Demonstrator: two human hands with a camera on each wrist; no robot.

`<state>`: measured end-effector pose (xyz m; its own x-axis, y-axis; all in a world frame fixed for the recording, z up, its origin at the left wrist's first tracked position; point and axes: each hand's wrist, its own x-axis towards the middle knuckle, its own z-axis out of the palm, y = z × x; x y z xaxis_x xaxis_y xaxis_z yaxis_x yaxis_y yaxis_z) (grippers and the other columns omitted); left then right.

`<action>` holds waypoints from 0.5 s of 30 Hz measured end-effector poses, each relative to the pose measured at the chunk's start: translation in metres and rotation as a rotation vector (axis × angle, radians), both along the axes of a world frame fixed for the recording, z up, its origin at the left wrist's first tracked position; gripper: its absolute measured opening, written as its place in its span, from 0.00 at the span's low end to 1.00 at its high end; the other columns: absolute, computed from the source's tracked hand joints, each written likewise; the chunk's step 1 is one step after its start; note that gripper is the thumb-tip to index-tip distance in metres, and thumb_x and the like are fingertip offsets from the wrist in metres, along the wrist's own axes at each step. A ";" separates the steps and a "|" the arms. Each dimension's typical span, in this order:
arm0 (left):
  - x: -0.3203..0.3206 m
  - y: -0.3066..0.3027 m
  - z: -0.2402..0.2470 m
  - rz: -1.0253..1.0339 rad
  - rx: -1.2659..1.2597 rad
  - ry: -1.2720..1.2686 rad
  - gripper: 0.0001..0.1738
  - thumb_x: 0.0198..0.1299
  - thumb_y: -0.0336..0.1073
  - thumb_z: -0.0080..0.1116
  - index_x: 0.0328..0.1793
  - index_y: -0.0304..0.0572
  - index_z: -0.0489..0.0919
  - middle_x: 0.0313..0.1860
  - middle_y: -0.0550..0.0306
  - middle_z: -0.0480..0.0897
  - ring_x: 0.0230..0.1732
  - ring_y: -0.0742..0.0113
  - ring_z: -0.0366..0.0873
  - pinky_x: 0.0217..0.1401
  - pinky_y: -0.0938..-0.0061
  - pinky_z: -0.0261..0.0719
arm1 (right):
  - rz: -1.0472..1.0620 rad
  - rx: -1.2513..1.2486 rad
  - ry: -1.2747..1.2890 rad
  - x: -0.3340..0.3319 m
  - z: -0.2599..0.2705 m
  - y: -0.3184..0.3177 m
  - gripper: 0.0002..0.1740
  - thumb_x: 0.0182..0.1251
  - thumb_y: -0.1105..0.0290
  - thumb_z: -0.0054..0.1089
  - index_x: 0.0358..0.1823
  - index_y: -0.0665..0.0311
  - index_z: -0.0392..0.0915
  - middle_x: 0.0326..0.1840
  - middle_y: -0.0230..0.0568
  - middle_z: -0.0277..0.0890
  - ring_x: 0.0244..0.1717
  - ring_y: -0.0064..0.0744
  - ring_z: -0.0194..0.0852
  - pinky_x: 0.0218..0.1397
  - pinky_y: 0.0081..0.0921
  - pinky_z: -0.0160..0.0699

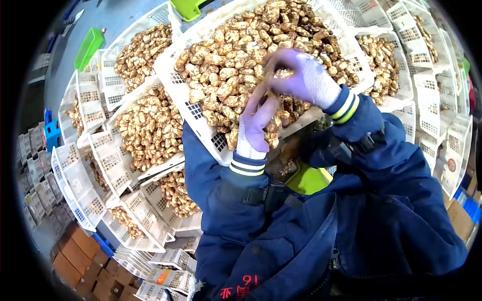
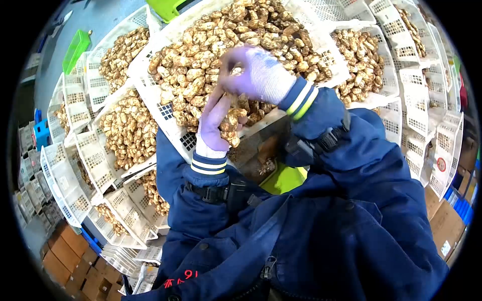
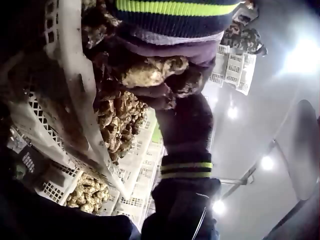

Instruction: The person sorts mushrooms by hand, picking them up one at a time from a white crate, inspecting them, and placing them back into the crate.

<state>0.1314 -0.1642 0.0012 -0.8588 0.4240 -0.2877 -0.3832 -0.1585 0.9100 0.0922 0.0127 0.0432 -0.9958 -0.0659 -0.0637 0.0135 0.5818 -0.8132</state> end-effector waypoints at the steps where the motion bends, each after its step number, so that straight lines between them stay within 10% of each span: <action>1: 0.002 -0.005 -0.010 -0.100 -0.035 0.110 0.26 0.66 0.34 0.53 0.69 0.33 0.67 0.60 0.44 0.75 0.50 0.64 0.79 0.46 0.72 0.83 | 0.137 -0.073 0.010 0.003 -0.003 -0.002 0.19 0.57 0.57 0.65 0.43 0.63 0.80 0.42 0.49 0.80 0.47 0.41 0.80 0.53 0.35 0.78; 2: -0.002 -0.009 -0.007 -0.195 -0.070 0.219 0.24 0.65 0.33 0.54 0.66 0.33 0.69 0.59 0.44 0.76 0.49 0.63 0.80 0.47 0.71 0.83 | 0.131 -0.093 0.012 0.000 0.002 -0.002 0.20 0.58 0.56 0.65 0.45 0.63 0.80 0.44 0.49 0.80 0.47 0.41 0.80 0.54 0.35 0.77; 5: 0.002 -0.006 0.019 -0.038 0.411 -0.558 0.19 0.63 0.36 0.55 0.60 0.38 0.73 0.46 0.47 0.81 0.47 0.58 0.80 0.49 0.66 0.82 | -0.043 -0.075 -0.031 -0.022 0.004 0.013 0.20 0.63 0.54 0.60 0.50 0.60 0.81 0.45 0.50 0.81 0.49 0.45 0.81 0.55 0.36 0.77; 10: -0.100 -0.061 0.042 0.236 0.781 -0.255 0.27 0.66 0.50 0.52 0.59 0.33 0.71 0.48 0.45 0.81 0.42 0.60 0.83 0.36 0.69 0.87 | -0.079 0.463 0.276 -0.055 -0.040 0.058 0.16 0.65 0.66 0.50 0.51 0.56 0.81 0.44 0.50 0.81 0.46 0.48 0.80 0.55 0.42 0.78; 11: -0.149 -0.099 0.044 0.032 0.931 -0.293 0.36 0.66 0.59 0.48 0.65 0.33 0.65 0.58 0.38 0.75 0.54 0.53 0.79 0.48 0.58 0.85 | -0.054 0.473 0.267 -0.061 -0.040 0.049 0.16 0.65 0.67 0.53 0.54 0.57 0.78 0.48 0.47 0.79 0.50 0.48 0.77 0.57 0.40 0.76; 13: -0.194 -0.113 0.080 0.510 0.641 -0.179 0.47 0.65 0.66 0.42 0.75 0.33 0.51 0.72 0.34 0.60 0.67 0.46 0.68 0.64 0.42 0.73 | 0.001 0.478 0.342 -0.075 -0.048 0.026 0.18 0.65 0.66 0.54 0.56 0.56 0.77 0.50 0.47 0.79 0.53 0.48 0.76 0.59 0.40 0.74; 15: -0.201 -0.123 0.069 0.557 0.334 -0.136 0.55 0.63 0.71 0.38 0.79 0.36 0.36 0.79 0.36 0.44 0.74 0.41 0.56 0.72 0.34 0.56 | 0.098 0.579 0.346 -0.090 -0.050 0.008 0.21 0.63 0.66 0.56 0.58 0.53 0.76 0.52 0.45 0.78 0.57 0.45 0.73 0.62 0.40 0.72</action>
